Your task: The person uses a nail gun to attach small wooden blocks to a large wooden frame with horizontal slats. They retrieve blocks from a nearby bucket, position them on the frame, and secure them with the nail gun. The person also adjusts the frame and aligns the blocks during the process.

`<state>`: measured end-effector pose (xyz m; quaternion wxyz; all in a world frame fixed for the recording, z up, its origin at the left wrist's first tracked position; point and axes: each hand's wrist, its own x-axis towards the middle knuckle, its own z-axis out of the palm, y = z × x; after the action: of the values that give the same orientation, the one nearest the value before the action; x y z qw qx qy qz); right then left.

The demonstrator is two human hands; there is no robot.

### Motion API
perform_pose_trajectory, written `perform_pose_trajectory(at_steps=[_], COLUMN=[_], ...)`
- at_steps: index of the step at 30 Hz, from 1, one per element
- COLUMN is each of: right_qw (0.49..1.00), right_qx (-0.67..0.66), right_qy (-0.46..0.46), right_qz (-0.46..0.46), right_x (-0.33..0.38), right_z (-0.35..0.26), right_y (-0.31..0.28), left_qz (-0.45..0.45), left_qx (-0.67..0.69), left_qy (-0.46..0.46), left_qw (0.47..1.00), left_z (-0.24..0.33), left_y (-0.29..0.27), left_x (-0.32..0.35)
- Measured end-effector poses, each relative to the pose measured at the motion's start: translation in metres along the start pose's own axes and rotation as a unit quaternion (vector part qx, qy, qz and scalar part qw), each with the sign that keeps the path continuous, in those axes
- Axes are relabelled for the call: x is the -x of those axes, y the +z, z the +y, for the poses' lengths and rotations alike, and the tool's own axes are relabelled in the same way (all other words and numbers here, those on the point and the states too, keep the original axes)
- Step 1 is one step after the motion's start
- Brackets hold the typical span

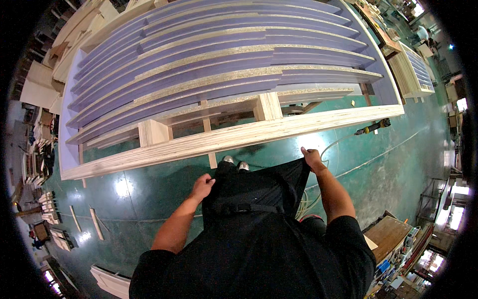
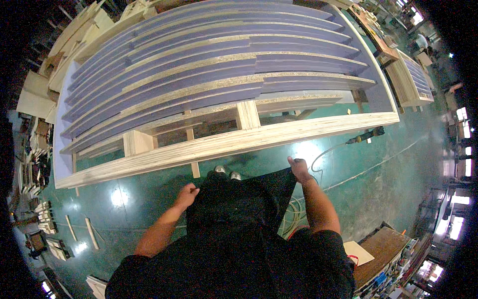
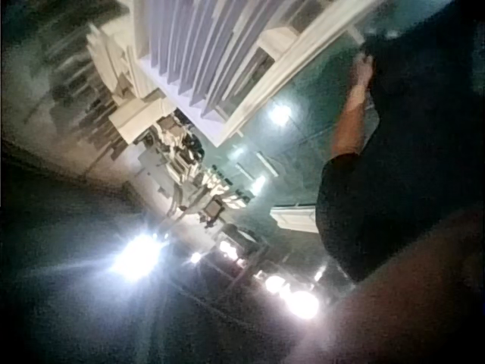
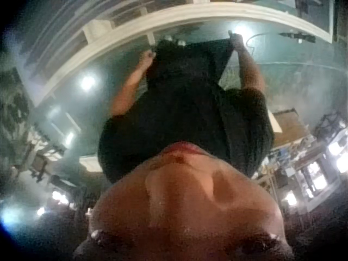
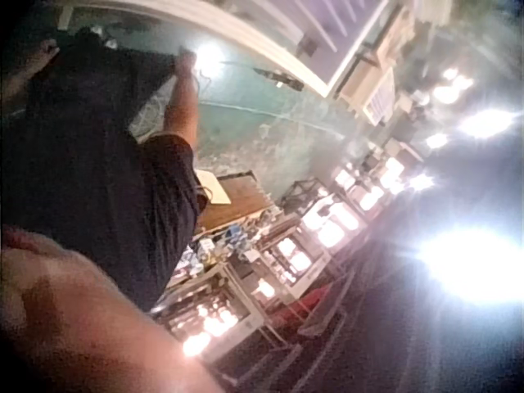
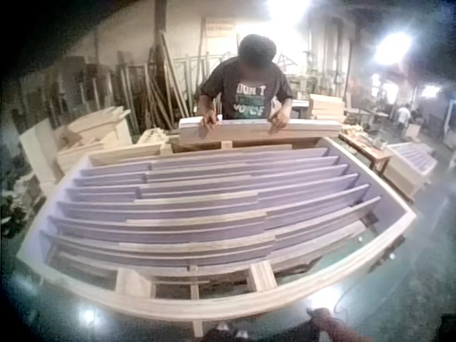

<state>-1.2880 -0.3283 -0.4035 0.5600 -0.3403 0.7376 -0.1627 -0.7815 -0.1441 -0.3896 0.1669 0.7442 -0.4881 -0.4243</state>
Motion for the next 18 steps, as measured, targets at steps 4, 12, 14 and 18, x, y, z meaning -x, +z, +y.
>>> perform_pose_trajectory(at_steps=[4, 12, 14, 18], right_qw=[0.955, 0.902, 0.923, 0.924], right_qx=[0.25, 0.37, 0.356, 0.346], right_qy=[-0.111, -0.191, -0.142, -0.145], right_qz=[0.115, -0.111, -0.032, 0.068], right_x=[-0.054, -0.004, -0.008, -0.027], right_z=[0.067, -0.005, 0.006, 0.13], right_y=[0.039, 0.153, 0.113, 0.042], left_qz=[0.006, 0.034, 0.058, -0.065], left_qx=[-0.026, 0.326, 0.058, -0.107], left_qy=[-0.007, -0.272, -0.036, 0.041], left_qw=[1.0, 0.905, 0.996, 0.991], left_z=[-0.021, -0.112, -0.122, -0.135], left_y=[0.01, 0.016, 0.034, 0.032], left_x=[-0.008, -0.055, -0.045, -0.03])
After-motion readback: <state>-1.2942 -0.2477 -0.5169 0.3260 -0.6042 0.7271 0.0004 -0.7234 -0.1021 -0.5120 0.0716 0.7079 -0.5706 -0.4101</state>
